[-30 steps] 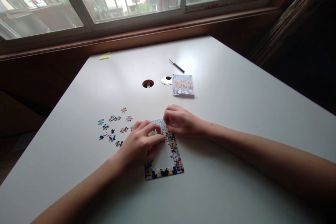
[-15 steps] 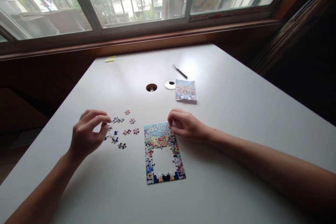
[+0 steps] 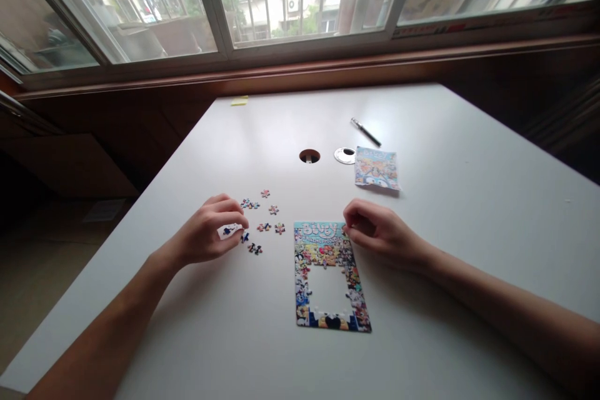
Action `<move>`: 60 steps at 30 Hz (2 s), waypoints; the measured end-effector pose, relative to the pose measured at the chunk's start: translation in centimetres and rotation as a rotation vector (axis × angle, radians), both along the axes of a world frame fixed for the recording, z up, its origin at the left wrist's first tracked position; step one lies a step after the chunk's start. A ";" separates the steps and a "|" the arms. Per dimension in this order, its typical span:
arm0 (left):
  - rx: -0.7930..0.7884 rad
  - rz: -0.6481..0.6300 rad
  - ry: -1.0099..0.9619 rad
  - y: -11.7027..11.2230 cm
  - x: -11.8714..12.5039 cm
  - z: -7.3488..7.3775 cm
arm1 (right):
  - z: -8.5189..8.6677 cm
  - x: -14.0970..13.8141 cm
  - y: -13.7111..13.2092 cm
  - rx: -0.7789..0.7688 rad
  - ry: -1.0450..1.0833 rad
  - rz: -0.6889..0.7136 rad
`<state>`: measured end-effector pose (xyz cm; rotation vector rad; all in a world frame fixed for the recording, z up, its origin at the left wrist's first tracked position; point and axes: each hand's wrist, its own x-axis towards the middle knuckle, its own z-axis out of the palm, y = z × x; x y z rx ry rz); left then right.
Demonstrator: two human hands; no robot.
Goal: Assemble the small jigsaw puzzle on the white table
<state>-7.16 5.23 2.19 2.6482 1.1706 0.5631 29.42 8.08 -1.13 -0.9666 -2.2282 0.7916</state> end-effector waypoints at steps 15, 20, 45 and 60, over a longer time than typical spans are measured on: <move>-0.077 -0.096 0.058 -0.7 1.1 0.4 | -0.2 0.1 0.0 -0.007 -0.011 0.009; -0.093 -0.134 0.046 -0.8 1.5 -0.1 | -0.3 0.1 0.0 0.010 -0.023 0.009; -0.048 -0.129 0.026 -1.0 2.0 -0.3 | -0.2 0.1 -0.1 0.020 -0.040 0.018; 0.070 0.047 -0.079 -0.7 1.6 -0.8 | -0.2 0.2 0.0 0.006 -0.039 0.017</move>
